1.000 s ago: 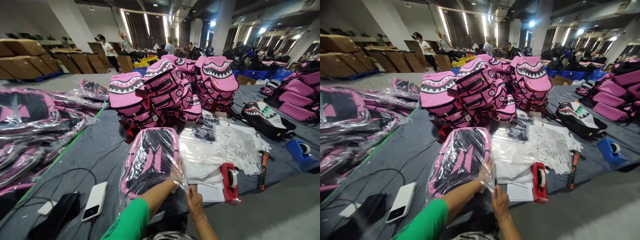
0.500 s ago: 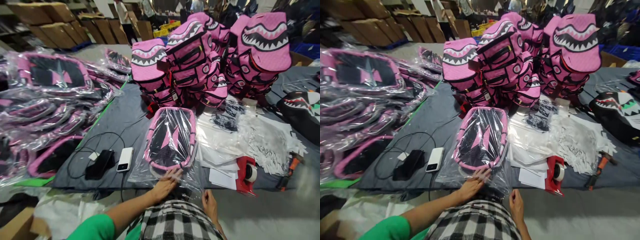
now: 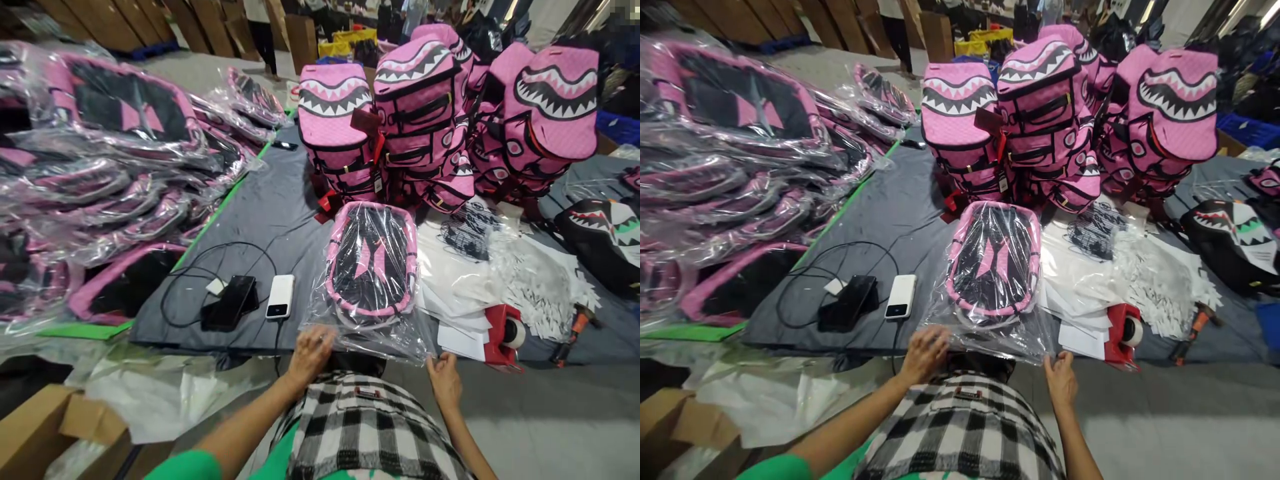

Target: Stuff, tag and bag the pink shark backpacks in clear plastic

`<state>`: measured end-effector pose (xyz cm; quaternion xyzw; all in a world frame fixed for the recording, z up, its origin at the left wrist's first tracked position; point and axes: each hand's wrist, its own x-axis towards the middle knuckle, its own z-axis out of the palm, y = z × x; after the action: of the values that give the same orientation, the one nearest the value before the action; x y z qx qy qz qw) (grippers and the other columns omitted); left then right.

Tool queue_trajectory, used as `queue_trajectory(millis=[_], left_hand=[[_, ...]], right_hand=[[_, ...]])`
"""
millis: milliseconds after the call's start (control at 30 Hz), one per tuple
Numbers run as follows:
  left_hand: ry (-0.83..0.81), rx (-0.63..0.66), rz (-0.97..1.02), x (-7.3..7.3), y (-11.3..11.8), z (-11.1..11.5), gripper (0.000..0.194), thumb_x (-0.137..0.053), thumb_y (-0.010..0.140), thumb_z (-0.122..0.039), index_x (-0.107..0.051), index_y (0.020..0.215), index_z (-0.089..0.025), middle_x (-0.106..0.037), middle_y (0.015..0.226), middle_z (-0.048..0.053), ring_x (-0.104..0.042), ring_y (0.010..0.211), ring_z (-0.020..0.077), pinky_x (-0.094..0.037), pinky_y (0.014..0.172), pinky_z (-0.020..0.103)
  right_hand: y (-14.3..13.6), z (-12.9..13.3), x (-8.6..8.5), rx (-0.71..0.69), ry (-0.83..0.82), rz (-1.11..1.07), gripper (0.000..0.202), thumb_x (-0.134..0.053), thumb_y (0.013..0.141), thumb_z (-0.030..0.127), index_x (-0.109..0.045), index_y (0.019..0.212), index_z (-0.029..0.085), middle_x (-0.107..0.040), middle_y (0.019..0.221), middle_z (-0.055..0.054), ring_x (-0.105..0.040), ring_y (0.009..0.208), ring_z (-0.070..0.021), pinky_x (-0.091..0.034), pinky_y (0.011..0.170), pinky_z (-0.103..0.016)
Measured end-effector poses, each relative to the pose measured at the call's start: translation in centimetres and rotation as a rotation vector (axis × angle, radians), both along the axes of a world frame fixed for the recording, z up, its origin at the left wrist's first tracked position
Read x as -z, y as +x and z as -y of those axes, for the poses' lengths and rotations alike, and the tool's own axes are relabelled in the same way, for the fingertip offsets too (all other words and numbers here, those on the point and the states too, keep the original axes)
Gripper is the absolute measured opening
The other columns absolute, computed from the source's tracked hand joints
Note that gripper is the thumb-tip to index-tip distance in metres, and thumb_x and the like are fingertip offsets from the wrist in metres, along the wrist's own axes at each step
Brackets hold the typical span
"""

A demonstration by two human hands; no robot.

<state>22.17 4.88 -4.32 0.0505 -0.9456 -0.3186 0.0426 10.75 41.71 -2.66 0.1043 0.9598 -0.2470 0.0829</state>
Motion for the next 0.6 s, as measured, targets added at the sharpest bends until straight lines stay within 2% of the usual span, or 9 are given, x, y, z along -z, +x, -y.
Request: queue_trajectory(millis=[33,100,200,300,400,500,600], left_hand=[[-0.013,-0.139,-0.021,0.2,0.0,0.7,0.036,-0.046,0.094,-0.024,-0.066,0.124,-0.027,-0.067,0.127,0.012,-0.055,0.126,0.0320,-0.037,0.111,0.054],[-0.006,-0.340,-0.055,0.5,-0.5,1.6,0.030,-0.049,0.089,-0.018,-0.066,0.113,-0.022,-0.066,0.119,0.014,-0.058,0.118,0.0307,-0.043,0.105,0.052],[0.053,-0.497,-0.081,1.0,0.1,2.1,0.014,-0.049,0.078,-0.012,-0.059,0.078,-0.022,-0.062,0.088,0.007,-0.062,0.088,0.0230,-0.052,0.082,0.037],[0.097,-0.691,-0.101,1.5,2.8,2.8,0.015,-0.049,0.080,-0.023,-0.042,0.066,-0.025,-0.051,0.073,0.002,-0.056,0.073,0.0207,-0.050,0.071,0.035],[0.139,-0.893,-0.080,2.5,4.9,3.6,0.023,-0.046,0.086,-0.039,-0.034,0.071,-0.027,-0.041,0.065,-0.003,-0.048,0.060,0.0184,-0.045,0.061,0.033],[0.185,-0.955,-0.024,3.3,5.5,4.0,0.022,-0.045,0.084,-0.047,-0.038,0.081,-0.026,-0.039,0.062,-0.006,-0.046,0.052,0.0180,-0.043,0.056,0.033],[0.207,-0.855,0.008,3.3,6.6,4.2,0.027,-0.051,0.076,-0.049,-0.046,0.087,-0.025,-0.050,0.072,-0.002,-0.055,0.065,0.0218,-0.049,0.067,0.038]], right_hand=[[0.0,0.3,-0.2,0.008,0.020,0.016,0.035,-0.048,0.080,0.060,-0.040,0.092,0.028,-0.056,0.064,0.001,-0.057,0.058,-0.0237,-0.029,0.057,-0.029],[0.0,0.5,-0.4,0.022,0.040,0.022,0.027,-0.045,0.085,0.053,-0.041,0.090,0.027,-0.058,0.066,0.000,-0.057,0.058,-0.0231,-0.027,0.058,-0.029],[0.4,-0.2,-0.5,0.075,0.037,-0.004,0.017,-0.037,0.088,0.043,-0.040,0.087,0.027,-0.059,0.067,-0.002,-0.055,0.056,-0.0221,-0.026,0.057,-0.029],[1.8,-1.0,-0.1,0.093,-0.018,-0.022,0.015,-0.038,0.084,0.041,-0.039,0.084,0.027,-0.059,0.062,0.001,-0.057,0.054,-0.0216,-0.032,0.056,-0.029],[3.3,-1.0,0.6,0.107,-0.099,-0.045,0.019,-0.036,0.084,0.044,-0.039,0.089,0.027,-0.062,0.061,0.002,-0.060,0.052,-0.0211,-0.041,0.058,-0.030],[4.1,-0.8,1.3,0.120,-0.176,-0.051,0.025,-0.033,0.083,0.049,-0.038,0.092,0.026,-0.065,0.063,0.002,-0.063,0.049,-0.0206,-0.047,0.060,-0.031],[4.5,-1.5,1.5,0.123,-0.232,-0.038,0.028,-0.037,0.080,0.051,-0.040,0.091,0.026,-0.067,0.064,0.001,-0.062,0.046,-0.0198,-0.049,0.057,-0.031]])
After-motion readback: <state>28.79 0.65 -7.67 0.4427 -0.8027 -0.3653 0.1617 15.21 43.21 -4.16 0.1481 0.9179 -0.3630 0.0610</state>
